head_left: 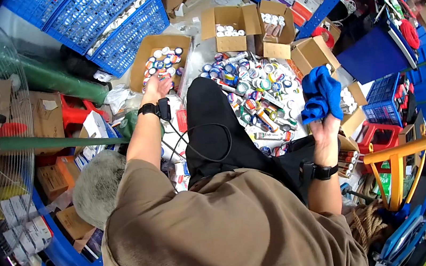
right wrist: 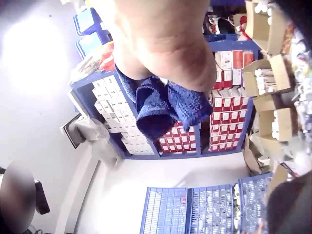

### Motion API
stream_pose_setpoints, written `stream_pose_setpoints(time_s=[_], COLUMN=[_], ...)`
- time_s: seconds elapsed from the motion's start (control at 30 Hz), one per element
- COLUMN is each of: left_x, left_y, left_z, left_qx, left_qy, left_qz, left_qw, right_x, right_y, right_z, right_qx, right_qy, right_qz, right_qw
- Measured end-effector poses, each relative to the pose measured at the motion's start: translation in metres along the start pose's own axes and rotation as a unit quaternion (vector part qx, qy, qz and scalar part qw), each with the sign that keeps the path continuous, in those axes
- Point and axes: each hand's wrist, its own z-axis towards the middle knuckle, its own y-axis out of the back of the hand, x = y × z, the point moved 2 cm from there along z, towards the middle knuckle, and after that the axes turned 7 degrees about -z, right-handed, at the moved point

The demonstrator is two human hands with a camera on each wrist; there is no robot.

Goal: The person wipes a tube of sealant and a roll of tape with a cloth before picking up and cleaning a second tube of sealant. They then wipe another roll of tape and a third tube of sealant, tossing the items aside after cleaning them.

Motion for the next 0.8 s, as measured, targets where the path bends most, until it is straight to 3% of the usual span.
stream_pose_setpoints(time_s=[0.07, 0.13, 0.2, 0.27, 0.33, 0.4, 0.43, 0.47, 0.53, 0.57, 0.6, 0.67, 0.73, 0.8], left_x=[-0.004, 0.003, 0.014, 0.036, 0.062, 0.099, 0.12, 0.142, 0.192, 0.218, 0.243, 0.292, 0.337, 0.405], left_y=[-0.032, -0.074, -0.119, -0.166, -0.202, -0.234, -0.25, -0.263, -0.285, -0.294, -0.302, -0.313, -0.319, -0.294], left_z=[-0.033, -0.062, -0.087, -0.124, -0.153, -0.171, -0.177, -0.18, -0.17, -0.163, -0.155, -0.143, -0.128, -0.067], left_qx=[0.037, 0.118, 0.2, 0.255, 0.341, 0.39, 0.409, 0.426, 0.429, 0.43, 0.426, 0.417, 0.378, 0.419], left_qy=[-0.009, -0.033, -0.009, 0.001, 0.012, 0.04, 0.068, 0.096, 0.134, 0.152, 0.165, 0.181, 0.17, 0.139], left_qz=[0.017, 0.045, 0.086, 0.127, 0.192, 0.281, 0.318, 0.354, 0.434, 0.451, 0.475, 0.525, 0.583, 0.552], left_qw=[0.999, 0.991, 0.976, 0.959, 0.92, 0.876, 0.853, 0.827, 0.781, 0.767, 0.752, 0.719, 0.699, 0.708], right_x=[0.015, 0.025, 0.042, 0.056, 0.076, 0.091, 0.097, 0.105, 0.101, 0.101, 0.099, 0.1, 0.083, 0.072], right_y=[-0.006, -0.002, 0.013, 0.054, 0.041, 0.067, 0.082, 0.085, 0.141, 0.162, 0.173, 0.173, 0.219, 0.251], right_z=[-0.005, -0.006, 0.001, 0.019, 0.016, 0.025, 0.029, 0.033, 0.057, 0.063, 0.07, 0.072, 0.084, 0.086], right_qx=[-0.033, -0.137, -0.171, -0.119, -0.136, 0.146, 0.159, 0.155, -0.09, -0.081, -0.128, -0.132, -0.149, -0.169], right_qy=[0.008, 0.032, 0.04, 0.092, 0.107, 0.091, 0.088, 0.097, 0.068, 0.059, -0.014, -0.042, -0.092, -0.138], right_qz=[-0.045, -0.007, 0.043, 0.054, 0.033, 0.153, 0.171, 0.105, -0.089, -0.246, -0.346, -0.507, -0.466, -0.404], right_qw=[0.998, 0.99, 0.984, 0.987, 0.984, 0.973, 0.968, 0.978, 0.99, 0.964, 0.929, 0.851, 0.867, 0.888])
